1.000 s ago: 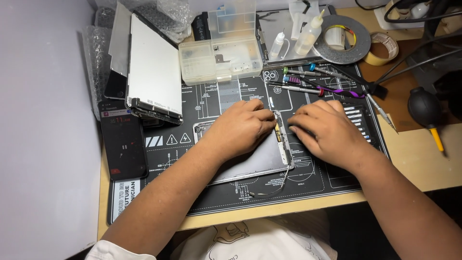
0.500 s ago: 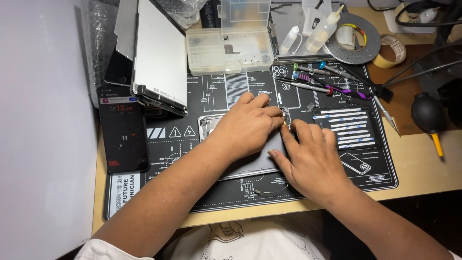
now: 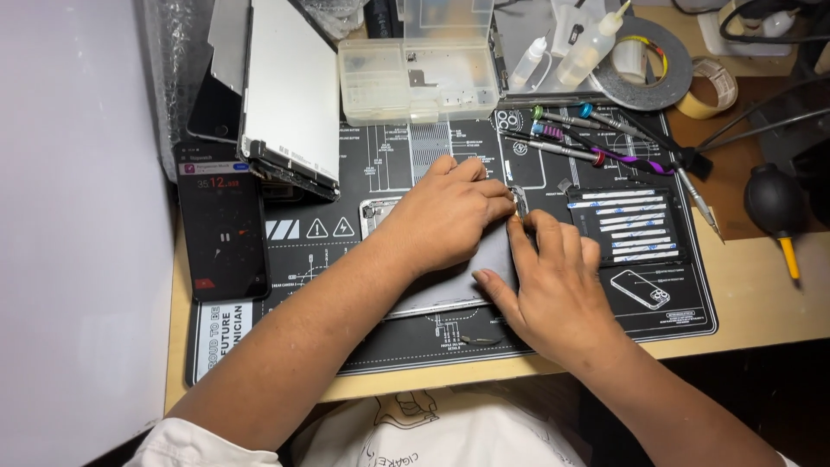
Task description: The person uses a screwdriver to remove screws from the back of a smartphone. They then use tweezers to carefully lift and disconnect a ribbon cable from the motherboard. The person continues to manipulate internal components with tweezers throughout the clip.
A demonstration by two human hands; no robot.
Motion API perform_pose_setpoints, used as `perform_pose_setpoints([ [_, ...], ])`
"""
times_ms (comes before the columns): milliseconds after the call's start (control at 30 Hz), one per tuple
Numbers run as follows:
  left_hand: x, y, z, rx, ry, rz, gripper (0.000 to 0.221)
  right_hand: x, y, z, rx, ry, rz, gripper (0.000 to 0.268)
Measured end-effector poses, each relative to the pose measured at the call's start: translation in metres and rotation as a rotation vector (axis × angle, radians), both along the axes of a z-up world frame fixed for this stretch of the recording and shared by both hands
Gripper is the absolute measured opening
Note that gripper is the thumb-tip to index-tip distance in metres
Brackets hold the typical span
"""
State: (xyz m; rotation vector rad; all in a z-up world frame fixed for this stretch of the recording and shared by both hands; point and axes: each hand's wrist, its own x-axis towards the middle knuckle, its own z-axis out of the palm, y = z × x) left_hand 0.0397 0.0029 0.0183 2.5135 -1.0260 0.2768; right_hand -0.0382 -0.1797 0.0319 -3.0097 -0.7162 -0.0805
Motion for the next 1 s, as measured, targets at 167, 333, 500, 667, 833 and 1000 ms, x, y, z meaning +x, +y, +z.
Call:
perform_pose_setpoints([
  [167, -0.004, -0.001, 0.002, 0.005, 0.004, 0.018, 0.028, -0.007, -0.001, 0.004, -0.022, 0.061, 0.01, 0.079],
  [333, -0.008, -0.002, -0.001, 0.008, -0.018, 0.028, 0.028, -0.002, 0.003, 0.005, 0.014, 0.069, -0.027, 0.081],
  [500, -0.01, -0.005, -0.007, 0.014, -0.067, 0.041, 0.028, -0.017, -0.007, 0.005, -0.034, 0.105, -0.006, 0.082],
  [667, -0.007, -0.012, -0.016, 0.204, -0.198, -0.015, 0.026, -0.032, -0.016, -0.008, -0.024, 0.023, -0.006, 0.082],
  [833, -0.013, -0.012, -0.017, 0.243, -0.281, -0.024, 0.024, -0.03, -0.022, -0.008, 0.011, 0.042, -0.01, 0.076],
  [1000, -0.012, -0.005, -0.011, 0.227, -0.147, -0.119, 0.025, -0.031, -0.026, -0.007, 0.064, 0.119, -0.043, 0.072],
])
